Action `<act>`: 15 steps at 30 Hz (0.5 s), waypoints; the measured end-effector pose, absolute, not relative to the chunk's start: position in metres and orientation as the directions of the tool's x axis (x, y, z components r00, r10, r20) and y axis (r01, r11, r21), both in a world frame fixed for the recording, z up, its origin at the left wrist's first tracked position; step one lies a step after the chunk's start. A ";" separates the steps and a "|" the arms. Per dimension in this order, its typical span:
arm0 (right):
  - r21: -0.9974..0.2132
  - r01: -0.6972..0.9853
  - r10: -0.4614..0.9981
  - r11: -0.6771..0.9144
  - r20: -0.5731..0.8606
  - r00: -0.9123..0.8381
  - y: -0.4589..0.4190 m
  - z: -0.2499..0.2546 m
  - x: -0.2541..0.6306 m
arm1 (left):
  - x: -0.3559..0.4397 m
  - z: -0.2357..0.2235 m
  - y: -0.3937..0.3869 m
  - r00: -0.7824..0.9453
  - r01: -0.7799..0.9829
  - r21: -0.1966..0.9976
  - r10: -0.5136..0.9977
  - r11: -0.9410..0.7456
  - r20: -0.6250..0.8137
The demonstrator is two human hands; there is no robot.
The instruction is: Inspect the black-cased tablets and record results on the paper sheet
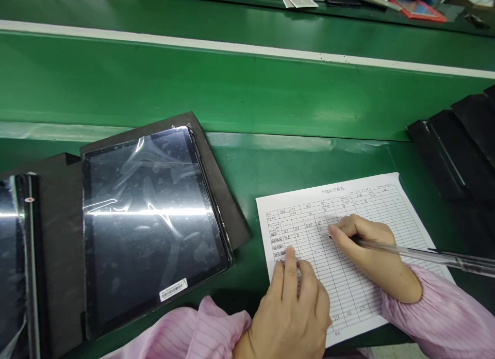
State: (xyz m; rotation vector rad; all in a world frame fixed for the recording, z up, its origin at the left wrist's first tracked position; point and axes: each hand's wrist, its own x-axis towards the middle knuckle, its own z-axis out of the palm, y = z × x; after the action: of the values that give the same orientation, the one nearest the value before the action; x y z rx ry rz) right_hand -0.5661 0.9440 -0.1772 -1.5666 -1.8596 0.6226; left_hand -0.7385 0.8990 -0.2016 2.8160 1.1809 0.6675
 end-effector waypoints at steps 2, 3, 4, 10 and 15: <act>-0.698 0.691 0.982 0.188 0.152 -0.115 0.944 -0.177 -0.566 | -0.738 -0.202 0.899 0.628 0.675 0.170 0.680 -0.718 0.377; -0.697 0.691 0.981 0.191 0.150 -0.120 0.944 -0.177 -0.566 | -0.738 -0.202 0.899 0.633 0.673 0.166 0.678 -0.720 0.374; -0.696 0.691 0.981 0.192 0.147 -0.125 0.944 -0.177 -0.566 | -0.738 -0.202 0.898 0.639 0.671 0.163 0.676 -0.723 0.368; -0.681 0.710 0.983 0.180 0.142 -0.114 0.943 -0.175 -0.567 | -0.739 -0.202 0.899 0.632 0.672 0.166 0.675 -0.722 0.381; -0.723 0.674 0.987 0.152 0.142 -0.071 0.944 -0.176 -0.564 | -0.739 -0.200 0.898 0.641 0.670 0.169 0.678 -0.723 0.361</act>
State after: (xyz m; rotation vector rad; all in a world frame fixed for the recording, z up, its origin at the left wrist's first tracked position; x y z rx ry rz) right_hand -0.5641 0.9435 -0.1757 -1.5851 -1.8128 0.6479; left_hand -0.7391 0.8981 -0.1999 2.8275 1.1616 0.6342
